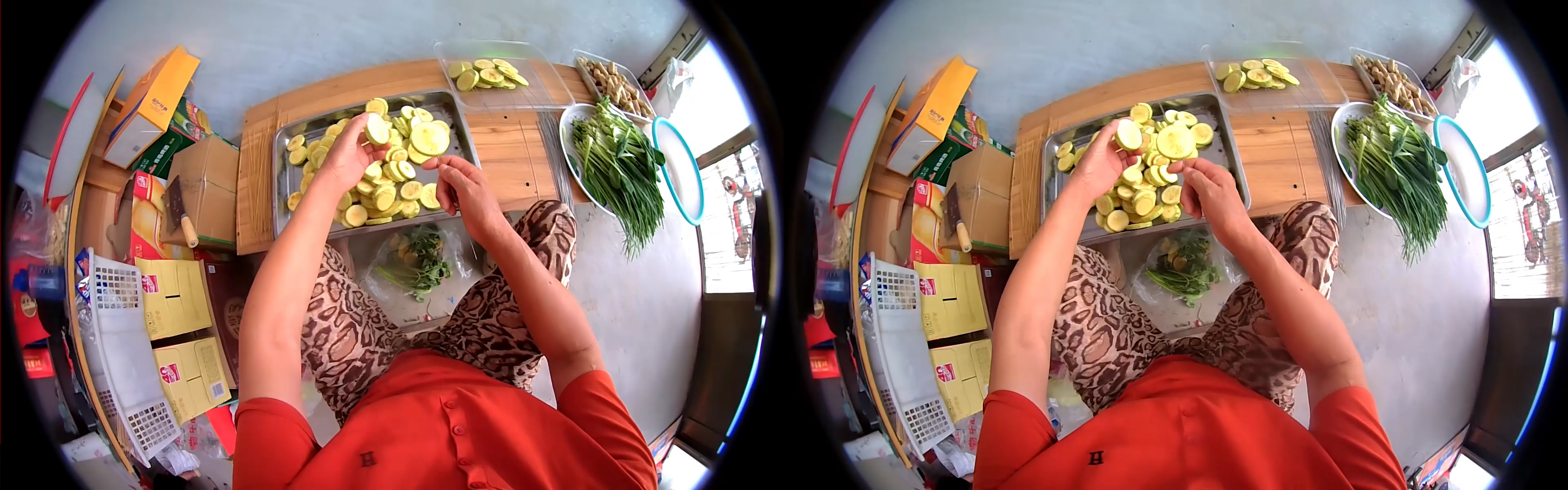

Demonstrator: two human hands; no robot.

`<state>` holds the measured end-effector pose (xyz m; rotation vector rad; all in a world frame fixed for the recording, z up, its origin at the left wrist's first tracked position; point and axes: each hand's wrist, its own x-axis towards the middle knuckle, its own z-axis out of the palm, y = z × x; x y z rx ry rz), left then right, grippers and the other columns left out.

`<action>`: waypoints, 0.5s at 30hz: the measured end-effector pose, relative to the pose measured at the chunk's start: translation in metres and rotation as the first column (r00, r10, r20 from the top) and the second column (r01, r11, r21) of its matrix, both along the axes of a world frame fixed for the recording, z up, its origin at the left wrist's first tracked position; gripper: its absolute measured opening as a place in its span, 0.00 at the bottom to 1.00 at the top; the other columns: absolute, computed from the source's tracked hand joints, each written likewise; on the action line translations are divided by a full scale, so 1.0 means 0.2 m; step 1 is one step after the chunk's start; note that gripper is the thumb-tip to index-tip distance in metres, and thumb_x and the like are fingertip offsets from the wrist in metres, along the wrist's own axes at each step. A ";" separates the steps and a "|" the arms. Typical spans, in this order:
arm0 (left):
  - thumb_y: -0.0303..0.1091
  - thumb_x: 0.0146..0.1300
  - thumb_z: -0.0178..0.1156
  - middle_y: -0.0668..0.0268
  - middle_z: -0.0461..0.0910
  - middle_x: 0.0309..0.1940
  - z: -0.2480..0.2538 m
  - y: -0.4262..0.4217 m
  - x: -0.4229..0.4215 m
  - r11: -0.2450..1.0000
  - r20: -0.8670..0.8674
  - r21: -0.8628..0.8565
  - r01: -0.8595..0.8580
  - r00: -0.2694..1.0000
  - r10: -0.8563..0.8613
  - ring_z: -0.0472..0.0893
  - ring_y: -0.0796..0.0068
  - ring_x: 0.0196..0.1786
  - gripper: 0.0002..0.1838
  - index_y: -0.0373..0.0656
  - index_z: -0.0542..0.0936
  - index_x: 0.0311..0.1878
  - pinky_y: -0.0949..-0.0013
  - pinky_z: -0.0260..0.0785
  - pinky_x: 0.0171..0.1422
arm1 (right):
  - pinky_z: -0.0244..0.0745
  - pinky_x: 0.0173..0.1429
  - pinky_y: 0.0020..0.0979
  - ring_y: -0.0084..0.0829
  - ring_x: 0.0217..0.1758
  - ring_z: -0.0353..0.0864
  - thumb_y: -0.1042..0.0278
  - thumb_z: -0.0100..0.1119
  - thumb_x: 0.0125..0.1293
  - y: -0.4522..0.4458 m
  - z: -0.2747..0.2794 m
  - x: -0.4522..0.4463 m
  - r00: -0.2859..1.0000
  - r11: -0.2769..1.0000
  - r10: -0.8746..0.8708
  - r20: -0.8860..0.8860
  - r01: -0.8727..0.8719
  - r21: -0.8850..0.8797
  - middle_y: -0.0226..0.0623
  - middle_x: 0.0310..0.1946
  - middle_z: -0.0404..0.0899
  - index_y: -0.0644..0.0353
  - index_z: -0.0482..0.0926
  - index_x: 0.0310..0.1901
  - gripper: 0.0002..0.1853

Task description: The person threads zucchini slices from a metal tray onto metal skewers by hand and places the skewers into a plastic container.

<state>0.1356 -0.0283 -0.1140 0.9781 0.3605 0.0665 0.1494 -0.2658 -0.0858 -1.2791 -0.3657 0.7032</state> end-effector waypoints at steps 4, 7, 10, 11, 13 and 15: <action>0.55 0.68 0.46 0.61 0.78 0.37 0.00 0.10 -0.08 0.980 0.102 -0.176 -0.093 0.989 0.112 0.75 0.71 0.35 0.24 0.43 0.73 0.52 0.71 0.68 0.39 | 0.52 0.22 0.19 0.15 0.15 0.57 0.65 0.40 0.72 0.06 0.05 -0.12 0.987 0.985 0.158 0.036 -0.155 -0.074 0.22 0.13 0.61 0.61 0.76 0.45 0.14; 0.56 0.70 0.38 0.58 0.78 0.33 -0.07 0.13 -0.10 0.917 0.035 -0.312 -0.248 0.962 0.271 0.74 0.68 0.29 0.27 0.40 0.74 0.46 0.69 0.66 0.32 | 0.51 0.21 0.19 0.14 0.14 0.55 0.66 0.40 0.72 0.10 0.03 -0.18 0.971 0.967 0.238 0.039 -0.233 -0.100 0.21 0.13 0.60 0.62 0.76 0.44 0.13; 0.54 0.70 0.33 0.55 0.77 0.36 -0.08 0.15 -0.09 0.875 0.062 -0.377 -0.304 0.934 0.351 0.71 0.69 0.29 0.28 0.38 0.73 0.44 0.69 0.66 0.33 | 0.51 0.21 0.18 0.14 0.13 0.54 0.66 0.39 0.72 0.15 0.00 -0.22 0.955 0.949 0.294 0.025 -0.289 -0.130 0.20 0.12 0.60 0.63 0.75 0.44 0.14; 0.54 0.70 0.33 0.55 0.77 0.36 -0.09 0.15 -0.09 0.874 0.063 -0.379 -0.305 0.934 0.353 0.71 0.69 0.29 0.28 0.38 0.73 0.44 0.69 0.66 0.33 | 0.51 0.21 0.18 0.14 0.13 0.54 0.66 0.39 0.72 0.16 0.01 -0.23 0.955 0.948 0.296 0.027 -0.290 -0.132 0.20 0.12 0.60 0.63 0.75 0.44 0.14; 0.54 0.70 0.30 0.55 0.77 0.34 -0.09 0.16 -0.08 0.849 0.077 -0.422 -0.317 0.921 0.382 0.71 0.69 0.27 0.30 0.37 0.73 0.43 0.69 0.65 0.31 | 0.51 0.21 0.18 0.13 0.13 0.54 0.66 0.39 0.72 0.18 0.01 -0.23 0.950 0.942 0.312 0.026 -0.306 -0.135 0.20 0.12 0.60 0.63 0.75 0.44 0.14; 0.54 0.70 0.30 0.55 0.77 0.34 -0.09 0.17 -0.08 0.832 0.068 -0.443 -0.332 0.914 0.401 0.71 0.69 0.27 0.29 0.37 0.73 0.42 0.69 0.65 0.31 | 0.51 0.21 0.18 0.13 0.13 0.54 0.66 0.39 0.72 0.19 0.01 -0.23 0.947 0.937 0.322 0.021 -0.316 -0.147 0.20 0.12 0.60 0.63 0.75 0.44 0.14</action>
